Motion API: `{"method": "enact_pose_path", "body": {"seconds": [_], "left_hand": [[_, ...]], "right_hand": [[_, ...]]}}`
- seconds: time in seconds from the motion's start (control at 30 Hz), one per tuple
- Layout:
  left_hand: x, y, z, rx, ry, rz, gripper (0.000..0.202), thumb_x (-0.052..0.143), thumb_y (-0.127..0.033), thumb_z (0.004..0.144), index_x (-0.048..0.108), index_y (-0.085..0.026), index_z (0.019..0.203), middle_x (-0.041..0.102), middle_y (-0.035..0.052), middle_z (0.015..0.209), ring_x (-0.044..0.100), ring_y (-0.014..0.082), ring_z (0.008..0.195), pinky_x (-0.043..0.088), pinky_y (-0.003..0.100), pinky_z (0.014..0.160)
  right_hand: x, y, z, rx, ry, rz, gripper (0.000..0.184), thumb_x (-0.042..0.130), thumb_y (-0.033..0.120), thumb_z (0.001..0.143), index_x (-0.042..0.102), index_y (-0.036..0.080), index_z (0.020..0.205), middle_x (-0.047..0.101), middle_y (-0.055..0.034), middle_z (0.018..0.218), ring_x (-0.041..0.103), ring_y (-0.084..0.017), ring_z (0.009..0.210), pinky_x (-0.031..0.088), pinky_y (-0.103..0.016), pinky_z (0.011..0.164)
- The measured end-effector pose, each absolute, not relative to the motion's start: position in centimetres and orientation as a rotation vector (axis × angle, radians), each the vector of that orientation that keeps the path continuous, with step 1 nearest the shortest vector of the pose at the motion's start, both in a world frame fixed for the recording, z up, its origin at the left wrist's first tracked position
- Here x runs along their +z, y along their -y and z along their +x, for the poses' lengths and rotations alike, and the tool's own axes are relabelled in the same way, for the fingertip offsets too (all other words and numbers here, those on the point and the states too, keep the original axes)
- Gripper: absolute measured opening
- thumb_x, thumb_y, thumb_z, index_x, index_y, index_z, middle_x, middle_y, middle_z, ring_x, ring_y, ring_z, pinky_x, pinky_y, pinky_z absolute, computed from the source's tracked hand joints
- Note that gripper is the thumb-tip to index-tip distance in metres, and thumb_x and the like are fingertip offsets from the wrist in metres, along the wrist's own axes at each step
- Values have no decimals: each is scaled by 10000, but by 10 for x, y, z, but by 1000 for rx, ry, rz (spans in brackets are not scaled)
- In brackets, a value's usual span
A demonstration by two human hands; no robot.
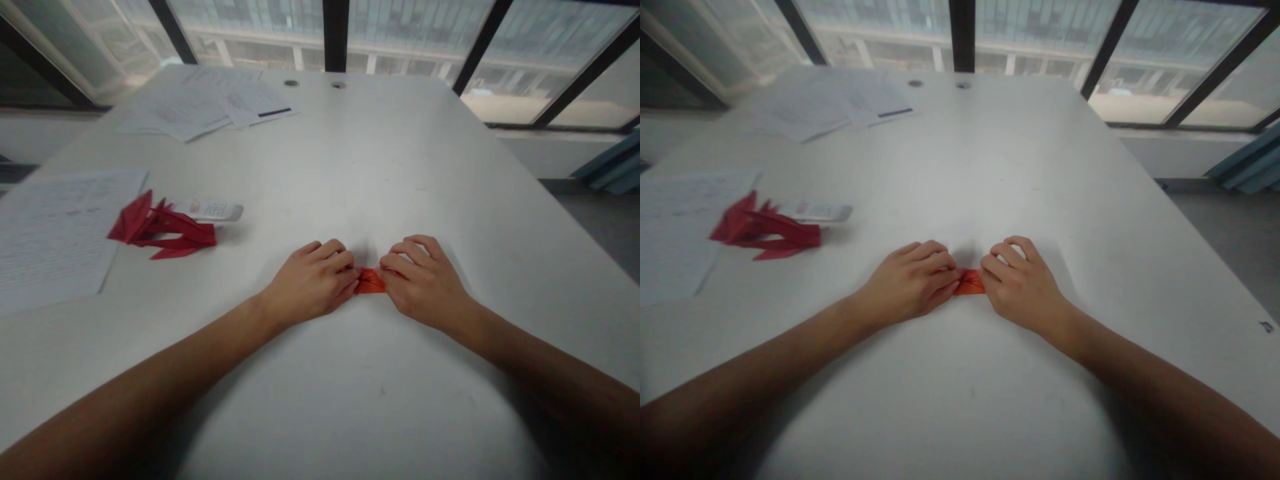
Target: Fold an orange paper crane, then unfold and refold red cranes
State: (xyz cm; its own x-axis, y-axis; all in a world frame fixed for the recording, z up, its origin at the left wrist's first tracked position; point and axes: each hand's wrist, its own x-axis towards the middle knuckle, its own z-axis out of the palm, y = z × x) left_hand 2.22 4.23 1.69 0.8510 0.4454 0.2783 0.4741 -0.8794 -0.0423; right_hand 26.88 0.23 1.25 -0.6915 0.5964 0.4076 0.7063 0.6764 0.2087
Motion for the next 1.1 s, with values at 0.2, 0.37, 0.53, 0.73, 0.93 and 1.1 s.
{"method": "enact_pose_path", "body": {"seconds": [0.2, 0.37, 0.53, 0.73, 0.93, 1.1], "left_hand": [[17, -43, 23, -416, 741, -2920, 261, 494, -335, 1052, 731, -226, 1044, 703, 39, 980, 610, 209, 1008, 450, 352, 776], [16, -42, 24, -439, 767, -2963, 272, 521, -364, 1037, 758, -231, 1025, 706, 43, 973, 609, 215, 990, 455, 352, 774], [17, -47, 22, -532, 909, -3130, 264, 549, -355, 1019, 776, -263, 1118, 707, 57, 1010, 604, 219, 987, 476, 352, 829], [16, -59, 18, -734, 954, -3428, 299, 599, -399, 999, 762, -250, 1201, 701, 74, 1112, 612, 210, 1022, 493, 353, 955], [14, -53, 21, -604, 949, -3348, 275, 626, -428, 980, 768, -251, 1136, 697, 74, 1154, 584, 240, 1083, 468, 382, 980], [12, -57, 19, -811, 1062, -3399, 398, 685, -397, 940, 659, -216, 1293, 697, 87, 1178, 616, 232, 1068, 499, 390, 960]], "right_hand": [[19, -5, 280, -642, 2502, -1128, 236, 595, 74, 890, 660, 203, 704, 766, -17, 843, 667, -240, 916, 438, -488, 1005], [22, 5, 268, -421, 2321, -1058, 186, 617, 133, 914, 741, 203, 1034, 803, -53, 1094, 713, -242, 1014, 480, -474, 1058], [14, 19, 254, -250, 2529, -1019, 173, 615, 196, 973, 759, 188, 1069, 800, -85, 1119, 716, -255, 1011, 531, -445, 1001], [9, 18, 257, -192, 2543, -1060, 145, 625, 182, 980, 763, 184, 1024, 796, -77, 1079, 701, -256, 965, 526, -436, 906], [5, 15, 254, 13, 2368, -1204, 97, 673, 257, 975, 744, 193, 989, 789, -51, 1040, 672, -241, 949, 496, -422, 873], [4, 13, 255, 172, 2351, -1355, 220, 708, 277, 936, 701, 197, 1140, 744, -87, 1154, 623, -282, 1036, 456, -459, 918]]}}
